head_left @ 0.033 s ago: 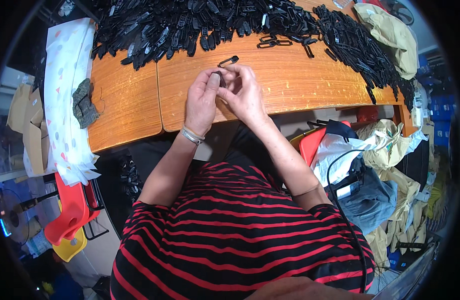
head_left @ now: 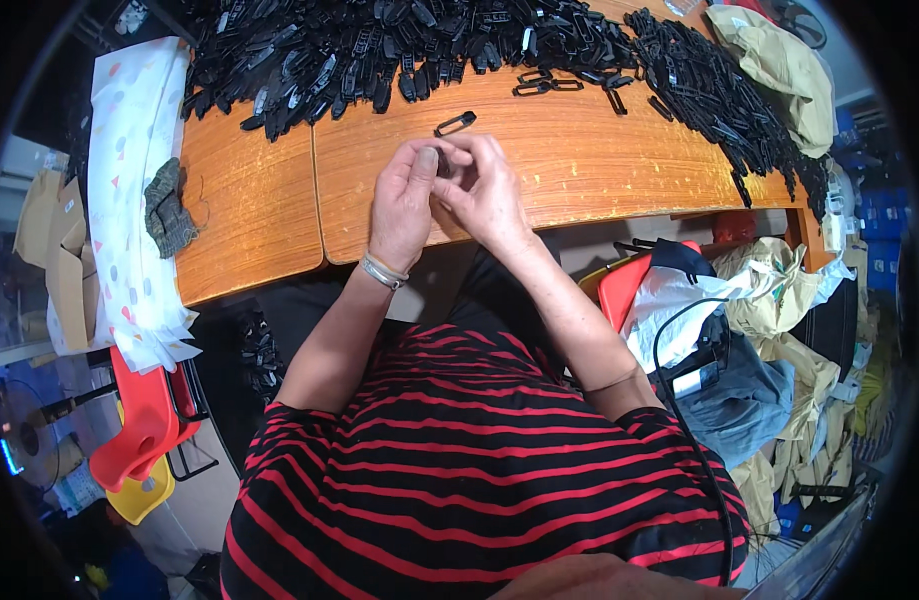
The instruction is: Assembling small black plastic clips on a workbench.
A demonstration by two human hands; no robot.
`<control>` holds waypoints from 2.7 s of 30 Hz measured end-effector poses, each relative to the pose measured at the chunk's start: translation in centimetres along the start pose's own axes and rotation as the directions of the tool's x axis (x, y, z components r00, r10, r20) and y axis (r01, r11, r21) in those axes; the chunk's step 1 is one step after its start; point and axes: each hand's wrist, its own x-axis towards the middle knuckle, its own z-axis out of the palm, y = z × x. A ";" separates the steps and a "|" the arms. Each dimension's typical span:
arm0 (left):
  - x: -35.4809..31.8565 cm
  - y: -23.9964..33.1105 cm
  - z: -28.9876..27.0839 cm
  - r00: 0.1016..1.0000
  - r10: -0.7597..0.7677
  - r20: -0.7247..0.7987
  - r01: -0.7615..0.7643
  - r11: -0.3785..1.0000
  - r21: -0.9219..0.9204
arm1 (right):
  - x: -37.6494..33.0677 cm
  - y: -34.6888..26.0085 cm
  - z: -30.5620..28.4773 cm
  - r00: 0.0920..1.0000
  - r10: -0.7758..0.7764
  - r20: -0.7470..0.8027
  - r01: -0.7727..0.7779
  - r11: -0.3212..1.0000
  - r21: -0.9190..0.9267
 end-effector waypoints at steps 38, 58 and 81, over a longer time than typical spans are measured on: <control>9.3 2.6 -6.9 0.872 -0.035 0.489 -0.485 0.079 0.871 | 3.6 4.4 -1.8 0.985 -0.143 0.100 0.170 0.916 -0.363; 3.2 1.5 -4.1 0.946 -0.319 0.060 0.318 0.948 0.032 | 2.2 -1.5 -2.5 1.000 -0.003 -0.004 0.003 1.000 0.025; 0.4 2.0 -1.1 0.998 0.045 0.040 -0.054 0.963 0.265 | 0.2 -1.7 -1.2 0.975 -0.195 -0.108 0.188 0.980 -0.071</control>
